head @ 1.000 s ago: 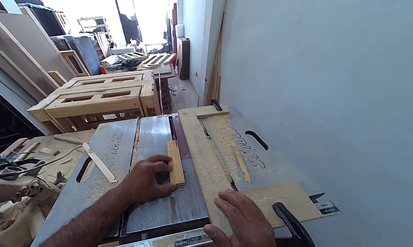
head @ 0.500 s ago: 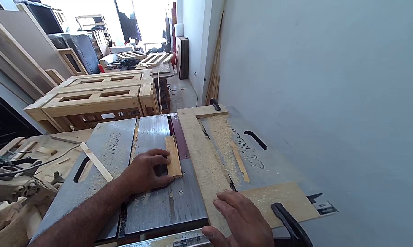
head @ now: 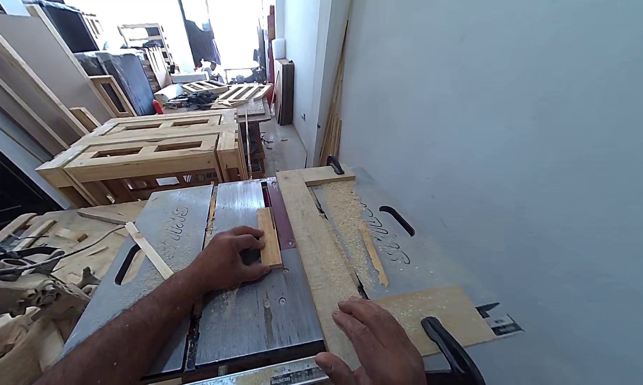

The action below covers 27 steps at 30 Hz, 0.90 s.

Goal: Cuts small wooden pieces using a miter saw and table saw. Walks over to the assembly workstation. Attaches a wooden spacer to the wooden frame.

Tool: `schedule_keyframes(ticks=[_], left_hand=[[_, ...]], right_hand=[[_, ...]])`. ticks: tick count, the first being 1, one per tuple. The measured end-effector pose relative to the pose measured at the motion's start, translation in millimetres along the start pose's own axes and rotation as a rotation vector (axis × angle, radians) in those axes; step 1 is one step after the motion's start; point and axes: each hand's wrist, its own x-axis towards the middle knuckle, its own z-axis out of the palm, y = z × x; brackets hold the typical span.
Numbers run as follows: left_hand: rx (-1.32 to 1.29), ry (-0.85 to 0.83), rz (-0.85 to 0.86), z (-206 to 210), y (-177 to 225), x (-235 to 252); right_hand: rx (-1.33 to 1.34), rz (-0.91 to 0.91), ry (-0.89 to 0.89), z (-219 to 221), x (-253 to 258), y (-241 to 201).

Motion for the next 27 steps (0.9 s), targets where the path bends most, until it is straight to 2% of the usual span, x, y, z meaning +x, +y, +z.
schedule_keyframes(ticks=[27], left_hand=[[-0.006,-0.012,-0.007,-2.2,-22.6,21.1]], right_hand=[[-0.003,-0.011,0.011,0.6,-0.7,0.9]])
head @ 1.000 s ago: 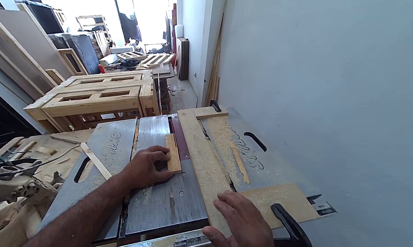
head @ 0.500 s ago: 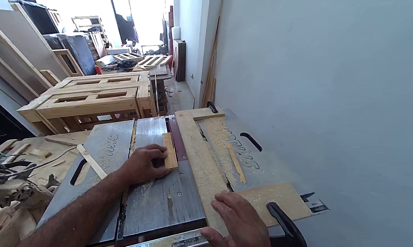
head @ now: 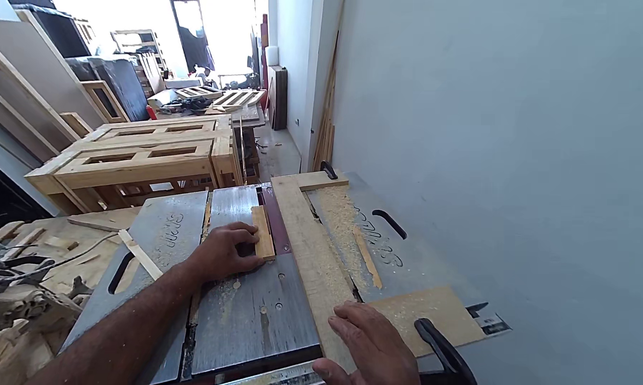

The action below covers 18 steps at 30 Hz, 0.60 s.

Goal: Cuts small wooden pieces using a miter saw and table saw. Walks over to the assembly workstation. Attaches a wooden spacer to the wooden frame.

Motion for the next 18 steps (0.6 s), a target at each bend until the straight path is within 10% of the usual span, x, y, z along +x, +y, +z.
schedule_keyframes(ticks=[18], left_hand=[[-0.015,-0.021,-0.045,-2.5,-11.6,15.4]], right_hand=[[-0.027,0.008,-0.012,0.4,-0.7,-1.0]])
